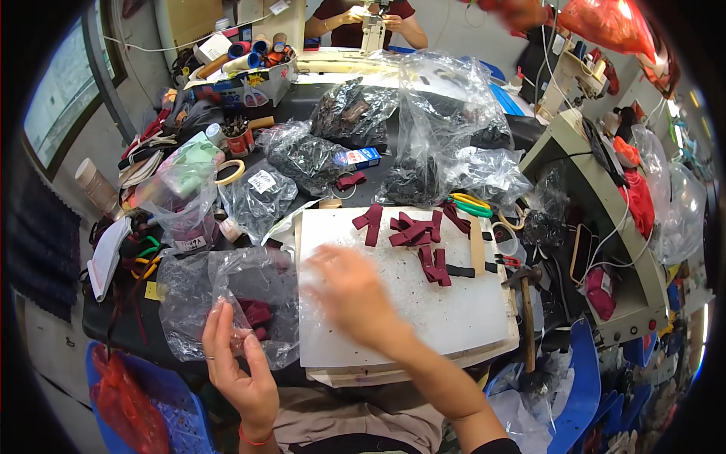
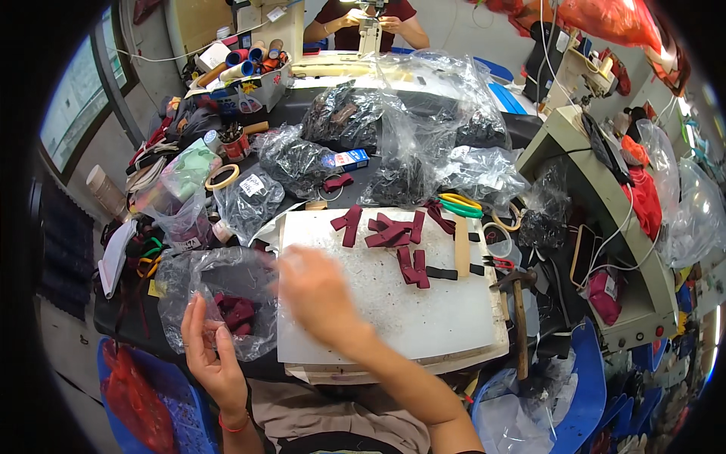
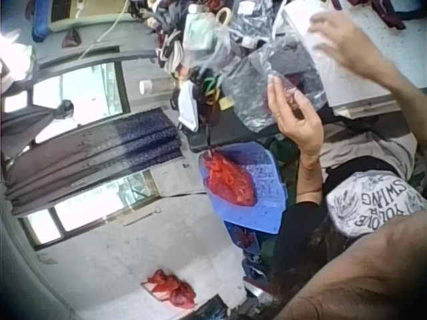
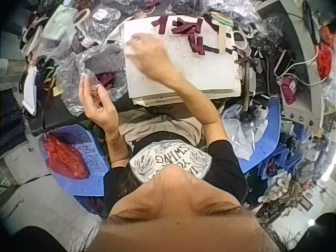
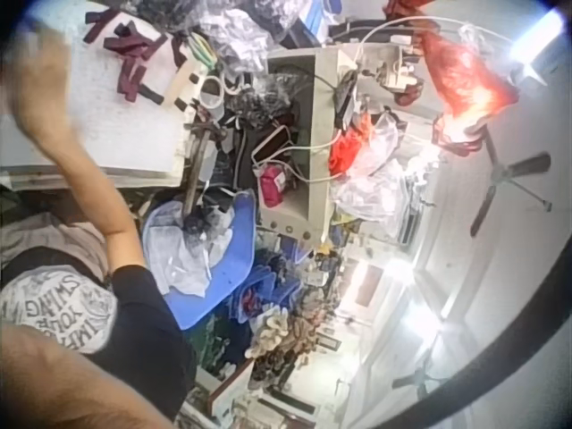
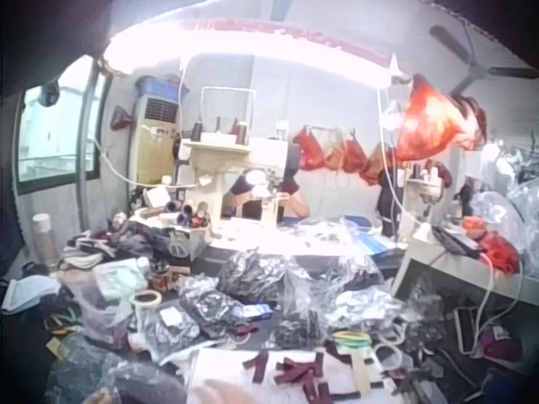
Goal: The person sorts maroon and black fabric strips on a cluttered workbench. They use a hammer and a metal punch tool to create holes in the fabric pieces, then organize the finished items into piles.
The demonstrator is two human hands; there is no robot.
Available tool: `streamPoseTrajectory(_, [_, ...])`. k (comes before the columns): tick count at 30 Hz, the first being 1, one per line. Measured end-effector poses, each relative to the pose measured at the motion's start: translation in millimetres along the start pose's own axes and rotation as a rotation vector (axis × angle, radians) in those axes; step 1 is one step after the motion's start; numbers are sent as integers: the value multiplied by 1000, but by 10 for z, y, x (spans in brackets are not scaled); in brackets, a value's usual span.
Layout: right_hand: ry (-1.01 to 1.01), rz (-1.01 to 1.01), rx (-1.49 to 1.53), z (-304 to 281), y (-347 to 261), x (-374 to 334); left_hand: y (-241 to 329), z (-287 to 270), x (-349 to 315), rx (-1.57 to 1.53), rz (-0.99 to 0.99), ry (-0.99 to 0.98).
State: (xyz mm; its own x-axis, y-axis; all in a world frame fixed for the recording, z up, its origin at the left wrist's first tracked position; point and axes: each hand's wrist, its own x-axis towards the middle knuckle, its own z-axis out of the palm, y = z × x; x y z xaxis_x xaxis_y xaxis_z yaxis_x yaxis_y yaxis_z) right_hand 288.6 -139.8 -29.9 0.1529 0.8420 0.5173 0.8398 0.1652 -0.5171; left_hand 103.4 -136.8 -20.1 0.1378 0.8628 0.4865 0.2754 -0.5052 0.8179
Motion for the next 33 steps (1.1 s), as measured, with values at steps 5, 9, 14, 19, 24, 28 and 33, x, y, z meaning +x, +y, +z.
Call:
streamPoseTrajectory(5, [93, 179, -600, -482, 941, -137, -99, 12, -45, -51, -12, -51])
streamPoseTrajectory(9, [-12, 162, -397, -561, 1021, -412, -66, 32, -32, -45, -2, -96])
streamPoseTrajectory(14, [-11, 79, -424, -573, 974, -455, -85, 45, -31, -53, 3, -103])
streamPoseTrajectory(19, [-98, 115, -241, -616, 1062, -443, -65, 21, -40, -52, 6, -107])
streamPoseTrajectory(24, [-113, 258, -175, -642, 933, -385, -81, 13, -68, -67, -4, -102])
streamPoseTrajectory(28, [-118, 320, -174, -669, 863, -353, -57, 36, -55, -43, 25, -44])
streamPoseTrajectory(33, [98, 310, 6, -669, 879, -334, -50, 2, -53, -19, 16, -46])
